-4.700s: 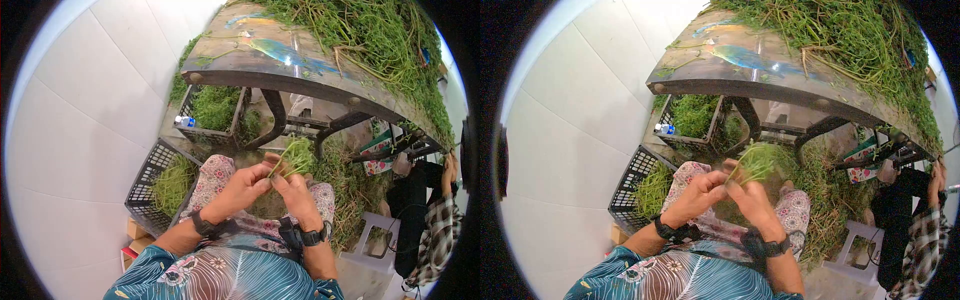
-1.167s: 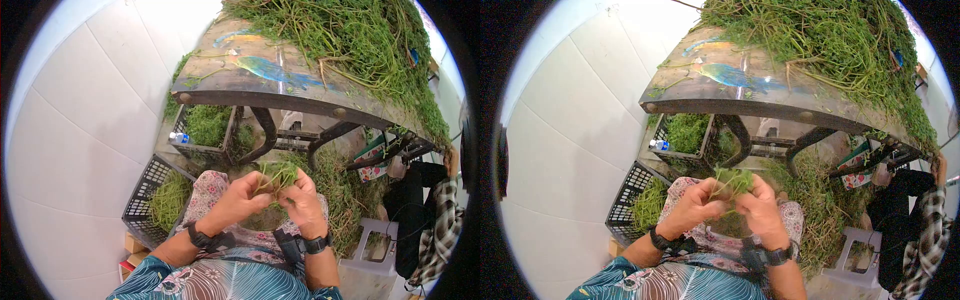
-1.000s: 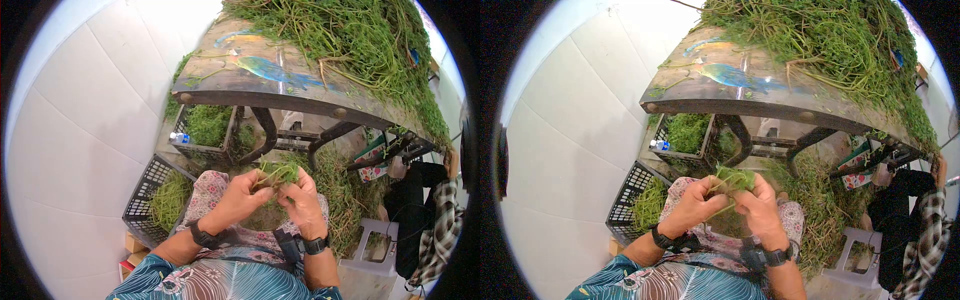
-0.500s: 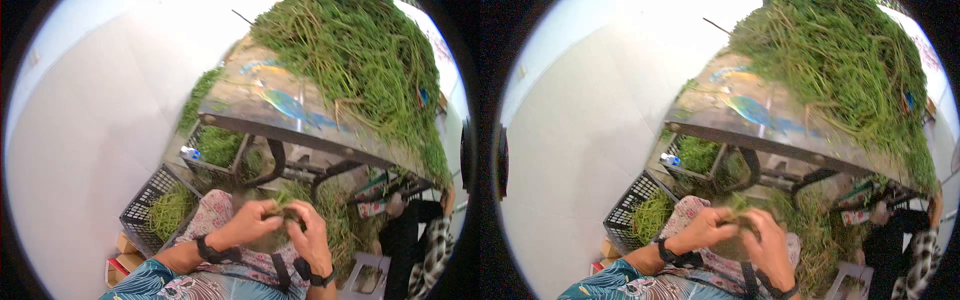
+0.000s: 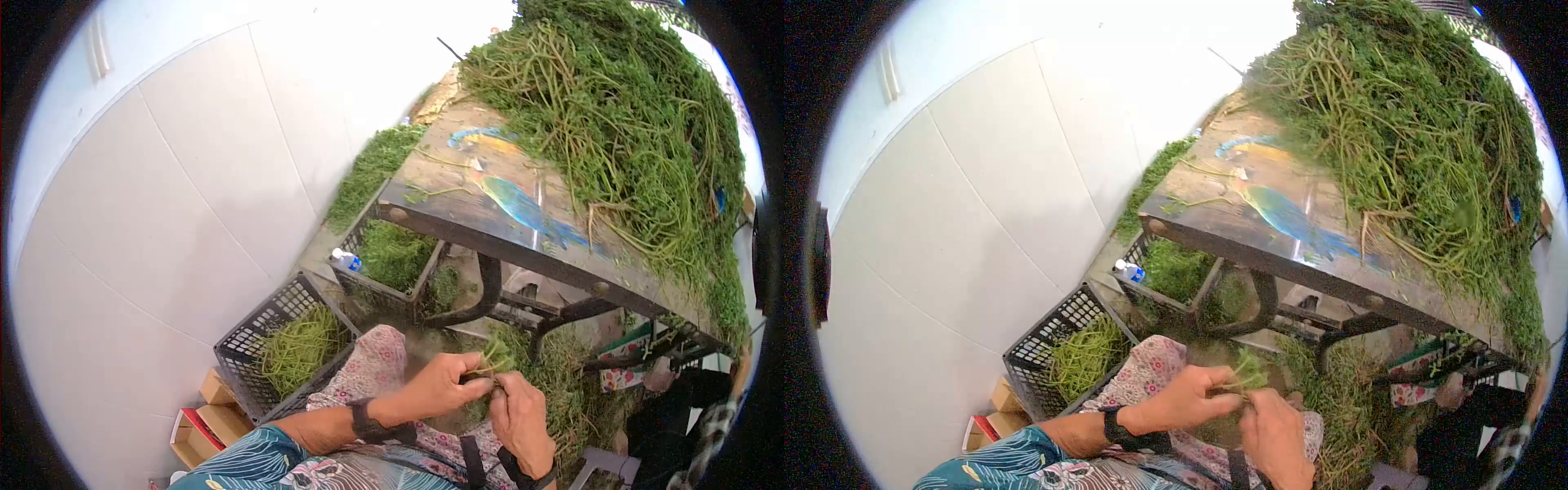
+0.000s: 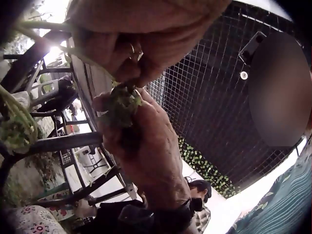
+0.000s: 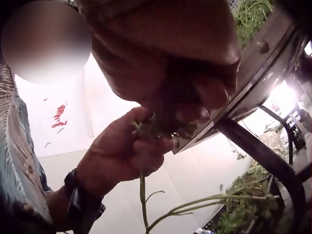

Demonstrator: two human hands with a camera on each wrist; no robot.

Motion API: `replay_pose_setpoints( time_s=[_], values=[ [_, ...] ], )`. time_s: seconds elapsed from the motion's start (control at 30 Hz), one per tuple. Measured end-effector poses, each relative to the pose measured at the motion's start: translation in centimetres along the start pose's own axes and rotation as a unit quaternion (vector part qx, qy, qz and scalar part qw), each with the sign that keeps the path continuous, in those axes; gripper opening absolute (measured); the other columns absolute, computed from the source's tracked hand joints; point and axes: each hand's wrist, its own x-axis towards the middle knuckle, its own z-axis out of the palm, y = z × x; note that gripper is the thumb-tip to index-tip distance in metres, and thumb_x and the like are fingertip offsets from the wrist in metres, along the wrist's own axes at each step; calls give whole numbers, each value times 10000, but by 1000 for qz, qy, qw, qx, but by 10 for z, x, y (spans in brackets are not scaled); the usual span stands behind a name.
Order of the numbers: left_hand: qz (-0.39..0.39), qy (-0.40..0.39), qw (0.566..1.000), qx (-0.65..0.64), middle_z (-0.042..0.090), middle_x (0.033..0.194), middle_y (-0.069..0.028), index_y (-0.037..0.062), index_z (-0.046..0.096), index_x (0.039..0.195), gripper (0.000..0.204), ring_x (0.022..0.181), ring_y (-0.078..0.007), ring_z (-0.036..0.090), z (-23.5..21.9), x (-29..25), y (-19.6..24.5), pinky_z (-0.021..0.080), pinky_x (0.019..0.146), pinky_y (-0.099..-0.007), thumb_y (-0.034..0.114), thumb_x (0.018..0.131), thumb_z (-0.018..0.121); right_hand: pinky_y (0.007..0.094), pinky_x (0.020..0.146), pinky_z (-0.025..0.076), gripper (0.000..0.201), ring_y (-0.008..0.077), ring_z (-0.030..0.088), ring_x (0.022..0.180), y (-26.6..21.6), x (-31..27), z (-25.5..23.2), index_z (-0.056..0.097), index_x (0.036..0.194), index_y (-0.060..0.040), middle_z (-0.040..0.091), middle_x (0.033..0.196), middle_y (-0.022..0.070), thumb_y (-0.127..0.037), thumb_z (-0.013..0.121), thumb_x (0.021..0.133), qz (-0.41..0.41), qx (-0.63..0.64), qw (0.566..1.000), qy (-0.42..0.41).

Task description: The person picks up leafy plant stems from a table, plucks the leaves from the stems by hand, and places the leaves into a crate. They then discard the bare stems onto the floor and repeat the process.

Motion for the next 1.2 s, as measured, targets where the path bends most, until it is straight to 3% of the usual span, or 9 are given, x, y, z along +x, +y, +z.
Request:
replay_pose_setpoints(
  time_s=[0.1,0.3,0.53,0.67,0.73,0.87,1.0,1.03,1.2],
  values=[
    [48,11,997,-59,604,803,-2,11,588,995,204,737,-56,487,10,2,-11,430,661,-240,132,831,571,430,642,449,225,384,558,719,0,-3,1,553,975,-28,563,800,206,-47,492,759,-3,33,999,35],
    [-69,-29,978,-197,562,740,32,11,584,841,83,667,-20,485,0,3,-5,411,593,-189,89,811,578,314,592,434,183,236,565,640,4,-1,13,575,883,1,572,747,159,-100,440,811,106,231,967,28],
    [-112,-54,960,-251,556,729,25,-2,572,876,137,653,-49,523,1,4,1,436,585,-206,130,842,587,251,630,446,185,117,554,748,7,-5,22,542,896,13,574,829,48,-129,434,845,277,557,783,-22],
    [-84,-59,981,-165,516,728,60,23,573,878,125,636,-21,446,-2,3,-2,374,557,-182,143,844,587,215,510,415,147,138,563,696,41,-14,30,521,938,-38,567,843,50,-111,438,841,213,619,751,83],
    [-57,-46,987,-143,492,728,75,33,571,874,122,632,-13,405,2,4,-2,342,549,-175,149,844,589,194,459,375,131,144,554,658,38,-8,16,514,948,-60,565,835,46,-102,447,844,234,742,616,126],
    [-20,-68,992,-104,475,703,67,27,573,884,142,637,-14,387,8,8,-12,337,549,-185,161,869,530,179,444,317,109,107,502,618,35,-5,-11,527,945,-86,554,783,39,-96,481,848,169,599,770,141],
    [-25,-99,988,-119,449,653,39,22,551,864,206,611,-46,384,12,7,-15,346,538,-222,222,895,509,258,682,474,316,148,583,801,25,1,-32,549,1085,-30,605,901,66,-31,563,769,34,256,963,78],
    [-13,-100,991,-86,445,636,28,21,548,857,218,604,-54,387,13,8,-13,349,533,-232,230,899,501,313,848,451,386,216,590,944,19,4,-39,524,1137,-4,610,1011,111,-38,585,758,-23,178,983,48],
    [123,-87,987,55,482,611,-66,22,551,853,197,562,-120,435,21,8,-25,390,530,-284,207,885,492,356,809,468,299,346,578,931,9,11,-38,560,1057,-9,595,1002,181,-40,569,759,-80,78,994,-18]
  ],
)
